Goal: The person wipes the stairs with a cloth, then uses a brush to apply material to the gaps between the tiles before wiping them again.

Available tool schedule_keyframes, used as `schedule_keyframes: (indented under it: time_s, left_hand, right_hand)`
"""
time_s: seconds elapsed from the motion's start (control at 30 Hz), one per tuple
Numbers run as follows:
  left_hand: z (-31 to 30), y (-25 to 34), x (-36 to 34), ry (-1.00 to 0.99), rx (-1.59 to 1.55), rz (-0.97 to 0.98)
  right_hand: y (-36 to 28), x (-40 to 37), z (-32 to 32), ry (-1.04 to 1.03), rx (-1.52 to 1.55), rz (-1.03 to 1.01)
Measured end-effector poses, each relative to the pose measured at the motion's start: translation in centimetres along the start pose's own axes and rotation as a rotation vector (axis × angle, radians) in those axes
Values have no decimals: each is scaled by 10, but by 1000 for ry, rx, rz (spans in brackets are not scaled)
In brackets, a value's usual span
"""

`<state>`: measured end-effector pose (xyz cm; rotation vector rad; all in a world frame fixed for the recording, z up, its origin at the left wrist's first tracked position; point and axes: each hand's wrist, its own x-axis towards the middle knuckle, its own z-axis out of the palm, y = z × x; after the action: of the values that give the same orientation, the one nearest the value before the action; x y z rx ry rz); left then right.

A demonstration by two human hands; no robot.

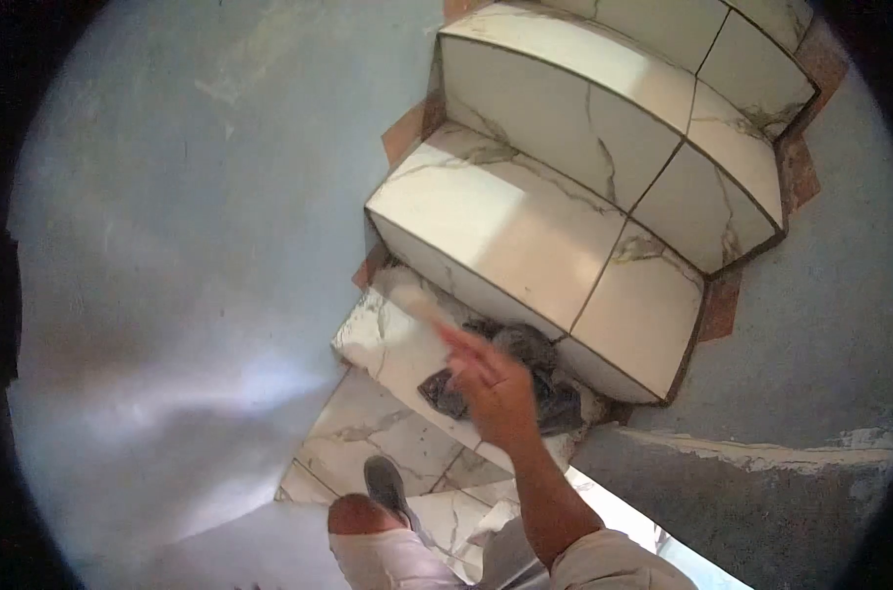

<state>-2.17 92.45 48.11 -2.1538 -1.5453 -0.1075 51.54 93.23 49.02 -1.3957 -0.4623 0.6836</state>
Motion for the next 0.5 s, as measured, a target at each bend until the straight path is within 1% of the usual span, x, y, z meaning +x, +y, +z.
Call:
schedule_keyframes:
  time_s: [0.03,0.07,0.1,0.13,0.2,0.27,0.3,0.33,0.37,0.4,0.43,0.47,0.5]
  left_hand:
    - [21,16,60,116,-40,40]
    - [24,47,133,313,-92,72]
    - [41,55,186,413,-226,46]
    - [31,70,241,584,-308,115]
    - [13,90,319,788,-357,173]
    - [16,91,362,859,-373,189]
    - [21,90,379,911,-371,204]
    - [23,93,387,921,-388,203]
    - [21,100,388,894,-190,182]
    - [21,104,387,859,5,166]
    - [25,103,386,857,-105,136]
    - [26,101,385,846,-117,148]
    - [24,101,383,843,-107,182]
  right_hand:
    - [-20,17,-1,88,-92,-105]
    - [-36,36,-2,178,-182,-207]
    - [-44,59,-5,244,-234,-229]
    - [-50,83,-6,311,-286,-250]
    - [-62,139,1,369,-420,-342]
    - [-51,208,1,414,-658,-506]
    - [-54,236,5,414,-733,-525]
    - [-55,262,9,413,-810,-537]
    - [-48,294,11,429,-818,-540]
    - [-37,327,8,393,-952,-634]
    - [-31,347,7,346,-1091,-719]
    - [-30,356,10,350,-1104,-702]
    - [-33,364,14,299,-998,-605]
